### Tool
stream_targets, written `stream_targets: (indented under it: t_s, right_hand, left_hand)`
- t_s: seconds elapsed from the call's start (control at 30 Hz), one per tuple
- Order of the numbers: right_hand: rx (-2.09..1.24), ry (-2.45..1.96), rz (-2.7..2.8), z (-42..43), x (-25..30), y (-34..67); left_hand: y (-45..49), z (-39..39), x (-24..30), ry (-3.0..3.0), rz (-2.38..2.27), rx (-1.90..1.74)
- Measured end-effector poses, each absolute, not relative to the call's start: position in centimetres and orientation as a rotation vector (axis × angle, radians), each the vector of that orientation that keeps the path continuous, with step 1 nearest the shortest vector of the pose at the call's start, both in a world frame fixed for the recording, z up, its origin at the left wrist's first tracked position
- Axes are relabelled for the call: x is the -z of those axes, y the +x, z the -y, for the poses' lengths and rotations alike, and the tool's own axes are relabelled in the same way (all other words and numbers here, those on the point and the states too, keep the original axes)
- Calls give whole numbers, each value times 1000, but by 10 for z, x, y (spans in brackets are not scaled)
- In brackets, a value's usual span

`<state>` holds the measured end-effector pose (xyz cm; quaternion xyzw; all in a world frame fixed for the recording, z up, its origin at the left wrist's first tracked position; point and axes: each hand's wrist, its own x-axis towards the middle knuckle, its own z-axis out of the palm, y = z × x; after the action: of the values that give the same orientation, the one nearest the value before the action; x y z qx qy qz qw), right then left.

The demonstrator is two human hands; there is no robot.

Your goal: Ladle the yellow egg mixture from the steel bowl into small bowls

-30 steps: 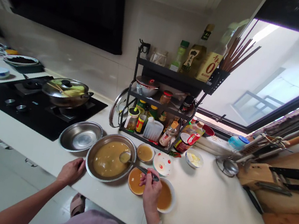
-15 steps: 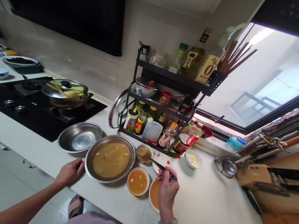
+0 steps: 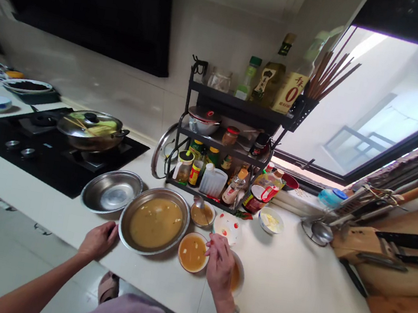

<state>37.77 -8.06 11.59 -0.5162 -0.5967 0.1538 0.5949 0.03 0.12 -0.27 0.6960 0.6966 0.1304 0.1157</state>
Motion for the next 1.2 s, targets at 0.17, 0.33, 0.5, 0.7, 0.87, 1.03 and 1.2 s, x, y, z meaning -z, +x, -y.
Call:
stream_targets:
  t_s: [0.17,0.33,0.5,0.7,0.87,1.03,1.2]
  right_hand:
    - [-530,-1176,1429,79,-95,349]
    - [-746,-1217,1270,74,-68,325]
    - [-879,-1247,947,69,-72,319]
    - [-931,-1262,785,69,-87,330]
    - [-891,-1277,781,73,-95,338]
    - [-879,-1261,720,74,-106,345]
    - [-872,-1225,634,75,-121,353]
  left_hand:
    - [1,-1,1,2037,-2034,-392]
    - [3,-1,-2,1995,-2048,-361]
    - [2,-1,-1,1995,-2046,-354]
    - [1,-2,1,2007,-2050,-351]
    - [2,-1,-2,2006,-2040,-349]
    - [1,-1,2,2025,-2045,-364]
    - [1,-1,3,2026,-2039,-362]
